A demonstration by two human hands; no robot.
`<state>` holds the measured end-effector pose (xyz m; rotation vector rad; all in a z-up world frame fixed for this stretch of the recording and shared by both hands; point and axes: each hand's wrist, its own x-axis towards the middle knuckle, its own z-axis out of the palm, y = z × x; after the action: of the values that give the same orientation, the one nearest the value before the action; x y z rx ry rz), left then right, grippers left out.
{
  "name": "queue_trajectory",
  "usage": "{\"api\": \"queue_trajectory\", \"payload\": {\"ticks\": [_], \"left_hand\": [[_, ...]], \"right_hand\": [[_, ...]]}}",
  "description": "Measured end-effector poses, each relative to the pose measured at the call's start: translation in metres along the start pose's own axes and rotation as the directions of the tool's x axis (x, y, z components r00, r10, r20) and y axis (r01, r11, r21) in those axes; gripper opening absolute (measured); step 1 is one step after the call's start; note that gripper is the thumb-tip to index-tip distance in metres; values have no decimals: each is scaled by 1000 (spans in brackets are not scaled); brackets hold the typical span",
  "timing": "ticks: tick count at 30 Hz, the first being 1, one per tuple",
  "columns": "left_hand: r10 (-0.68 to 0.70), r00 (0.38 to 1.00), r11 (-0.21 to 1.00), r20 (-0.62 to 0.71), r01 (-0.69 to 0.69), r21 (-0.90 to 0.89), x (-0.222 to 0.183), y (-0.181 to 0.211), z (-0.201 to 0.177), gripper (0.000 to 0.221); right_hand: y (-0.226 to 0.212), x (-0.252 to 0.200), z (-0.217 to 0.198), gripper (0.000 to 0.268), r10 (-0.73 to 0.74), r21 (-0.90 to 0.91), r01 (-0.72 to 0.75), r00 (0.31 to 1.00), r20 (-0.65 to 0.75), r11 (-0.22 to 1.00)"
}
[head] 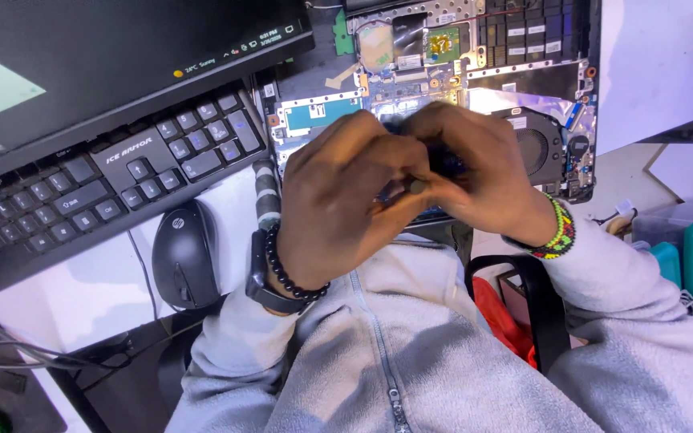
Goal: Disassembling a laptop to remove the battery and heatsink, then using a spudger on the motherboard.
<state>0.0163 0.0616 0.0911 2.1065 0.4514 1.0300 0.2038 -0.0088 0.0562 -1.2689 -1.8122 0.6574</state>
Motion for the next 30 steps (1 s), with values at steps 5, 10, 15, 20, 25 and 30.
{"api": "queue_trajectory", "payload": {"ticks": [5, 10, 15, 20, 25, 30], "left_hand": [[-148, 976, 987, 157, 155, -38, -8, -2, -5, 61], [3, 992, 996, 124, 7, -84, -11, 0, -13, 35], [52, 999, 994, -6, -51, 98, 1, 1, -3, 26], [-101, 995, 992, 24, 99, 82, -4, -4, 2, 52], [-13, 988, 1000, 151, 15, -9, -21, -10, -5, 35], [-169, 984, 982, -50, 163, -99, -25, -8, -3, 45]], "right_hand": [[22, -23, 2, 5, 66, -58, -66, 998, -11, 996], [-3, 3, -6, 29, -53, 71, 46, 994, 91, 996], [-6, 7, -8, 57, 20, 15, -22, 991, 130, 1000], [5, -1, -3, 68, 2, -54, 3, 996, 93, 999], [13, -11, -2, 11, 12, -59, -10, 999, 31, 998], [-9, 5, -8, 15, 8, 89, -9, 1000, 9, 996]]}}
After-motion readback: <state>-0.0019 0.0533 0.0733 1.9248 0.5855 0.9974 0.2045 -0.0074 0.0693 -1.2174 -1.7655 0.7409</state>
